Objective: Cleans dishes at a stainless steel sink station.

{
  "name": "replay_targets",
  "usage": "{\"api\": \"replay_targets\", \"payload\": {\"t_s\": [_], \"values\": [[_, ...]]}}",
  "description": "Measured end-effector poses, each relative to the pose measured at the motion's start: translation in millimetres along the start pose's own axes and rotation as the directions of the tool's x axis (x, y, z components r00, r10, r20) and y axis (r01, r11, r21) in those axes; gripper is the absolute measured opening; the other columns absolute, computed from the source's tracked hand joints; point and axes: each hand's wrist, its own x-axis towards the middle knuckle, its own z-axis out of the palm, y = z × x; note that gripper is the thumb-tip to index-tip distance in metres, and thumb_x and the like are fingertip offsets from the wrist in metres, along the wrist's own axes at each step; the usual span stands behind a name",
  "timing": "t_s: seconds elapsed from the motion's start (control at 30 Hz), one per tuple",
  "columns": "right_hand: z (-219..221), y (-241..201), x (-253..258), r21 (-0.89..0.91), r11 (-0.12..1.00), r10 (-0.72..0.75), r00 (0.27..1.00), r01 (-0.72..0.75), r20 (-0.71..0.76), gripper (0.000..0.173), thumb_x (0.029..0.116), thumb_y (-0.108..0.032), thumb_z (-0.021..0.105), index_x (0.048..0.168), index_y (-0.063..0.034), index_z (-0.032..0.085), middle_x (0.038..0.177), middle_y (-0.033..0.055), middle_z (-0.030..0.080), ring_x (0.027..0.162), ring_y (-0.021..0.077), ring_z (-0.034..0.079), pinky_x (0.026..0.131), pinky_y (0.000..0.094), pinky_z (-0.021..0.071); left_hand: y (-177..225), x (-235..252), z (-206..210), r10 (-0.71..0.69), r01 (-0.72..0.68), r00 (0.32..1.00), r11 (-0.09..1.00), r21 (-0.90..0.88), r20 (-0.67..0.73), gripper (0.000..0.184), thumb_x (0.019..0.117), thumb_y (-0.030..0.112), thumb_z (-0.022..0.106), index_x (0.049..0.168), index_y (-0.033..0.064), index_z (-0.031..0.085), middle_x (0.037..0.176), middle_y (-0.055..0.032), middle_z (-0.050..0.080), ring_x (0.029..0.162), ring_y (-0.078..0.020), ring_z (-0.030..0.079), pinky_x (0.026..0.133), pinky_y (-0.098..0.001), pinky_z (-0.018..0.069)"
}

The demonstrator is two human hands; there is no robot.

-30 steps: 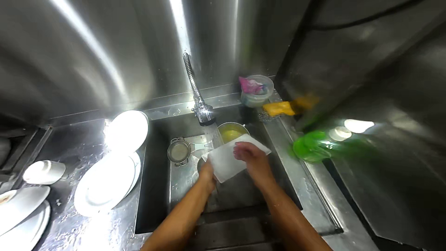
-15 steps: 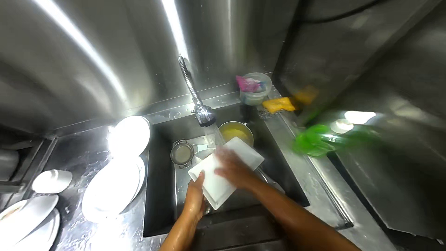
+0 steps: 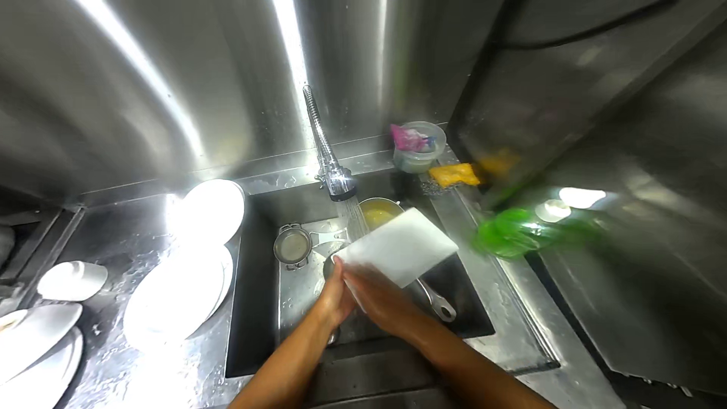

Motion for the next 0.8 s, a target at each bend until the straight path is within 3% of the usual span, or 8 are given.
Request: {"api": "replay_targets", "payload": {"t_s": [0.07, 0.17, 0.3, 0.4, 0.47, 0.57, 0.67, 0.8], "values": [[4, 11, -19, -0.003, 0.997, -0.075, 0.993, 0.075, -0.086, 0.043, 0.1037, -0.001, 0.039, 0.143, 0.0011, 0.056, 0.146, 0.0165, 0.059, 0.142, 0.0296, 0.051, 0.123, 0.0475, 0.0314, 2, 7, 3, 0.037, -0.037, 0.999, 0.998, -0.047, -0.01, 0.065, 0.1087, 0.054, 0.014, 0.134, 0.0064, 0.05, 0.106, -0.0124, 0.07, 0.097, -0.0212, 0.069, 0.085, -0.0384, 0.058], [-7, 26, -41, 0.04, 0.996, -0.081, 0.995, 0.084, -0.059, 0.044, 0.1034, 0.003, 0.036, 0.141, 0.0007, 0.058, 0.144, 0.0162, 0.06, 0.142, 0.0309, 0.05, 0.125, 0.0494, 0.0268, 8, 14, 4, 0.13, -0.13, 0.991, 0.991, -0.043, 0.007, 0.062, 0.1094, 0.052, 0.015, 0.142, 0.0091, 0.046, 0.118, -0.0125, 0.069, 0.105, -0.0226, 0.068, 0.09, -0.0411, 0.0574], [-6, 32, -39, -0.004, 0.999, -0.045, 0.984, 0.045, -0.171, 0.044, 0.0998, 0.006, 0.042, 0.133, -0.0083, 0.067, 0.138, 0.0124, 0.066, 0.139, 0.0326, 0.053, 0.121, 0.051, 0.0357, 10, 7, 11, 0.217, -0.218, 0.976, 0.975, 0.046, 0.027, 0.058, 0.1111, 0.047, 0.017, 0.141, 0.0082, 0.047, 0.117, -0.0107, 0.069, 0.105, -0.0201, 0.068, 0.09, -0.0393, 0.0571], [-1, 18, -34, 0.087, 0.996, -0.006, 0.983, 0.023, -0.185, 0.041, 0.1014, 0.003, 0.041, 0.136, -0.0014, 0.063, 0.14, 0.0163, 0.063, 0.14, 0.0344, 0.052, 0.121, 0.0511, 0.0349, 15, 6, 14, 0.292, -0.293, 0.956, 0.951, 0.102, 0.027, 0.056, 0.1118, 0.045, 0.019, 0.145, 0.0064, 0.043, 0.123, -0.0123, 0.066, 0.11, -0.0208, 0.066, 0.094, -0.0406, 0.0562], [-5, 16, -34, 0.18, 0.984, 0.025, 0.986, 0.005, -0.166, 0.036, 0.1037, 0.0, 0.041, 0.132, 0.0025, 0.064, 0.13, 0.0155, 0.069, 0.131, 0.0314, 0.06, 0.12, 0.0503, 0.0367, 16, 3, 10, 0.305, -0.306, 0.952, 0.936, 0.173, 0.031, 0.054, 0.1126, 0.041, 0.019, 0.147, 0.0056, 0.039, 0.125, -0.0129, 0.064, 0.111, -0.0203, 0.065, 0.095, -0.0405, 0.0553], [-32, 19, -26, 0.368, 0.919, 0.208, 0.966, -0.139, -0.155, 0.033, 0.1065, -0.006, 0.043, 0.133, 0.0022, 0.061, 0.118, 0.0169, 0.072, 0.113, 0.0292, 0.068, 0.102, 0.0494, 0.052, 16, -2, 6, 0.318, -0.316, 0.947, 0.896, 0.312, 0.047, 0.046, 0.1131, 0.033, 0.027, 0.144, 0.0029, 0.043, 0.119, -0.0138, 0.066, 0.105, -0.0195, 0.067, 0.094, -0.04, 0.0562], [-58, 8, -9, 0.487, 0.871, 0.256, 0.909, -0.069, -0.33, 0.031, 0.1046, -0.004, 0.05, 0.134, 0.0019, 0.058, 0.114, 0.0181, 0.068, 0.096, 0.0265, 0.069, 0.087, 0.0455, 0.0576, 22, 0, 8, 0.351, -0.325, 0.935, 0.804, 0.498, 0.045, 0.035, 0.1117, 0.022, 0.038, 0.132, -0.002, 0.054, 0.105, -0.0145, 0.07, 0.092, -0.0187, 0.07, 0.086, -0.0392, 0.0584], [-81, -18, 34, 0.722, 0.692, 0.302, 0.911, -0.008, -0.28, 0.041, 0.104, -0.001, 0.048, 0.145, 0.0026, 0.047, 0.12, 0.0175, 0.066, 0.097, 0.021, 0.07, 0.089, 0.0376, 0.0576, 37, 3, 21, 0.405, -0.369, 0.9, 0.505, 0.78, 0.164, 0.026, 0.1056, 0.01, 0.053, 0.124, -0.0053, 0.064, 0.113, -0.0197, 0.069, 0.105, -0.0256, 0.066, 0.097, -0.0472, 0.0513]]}}
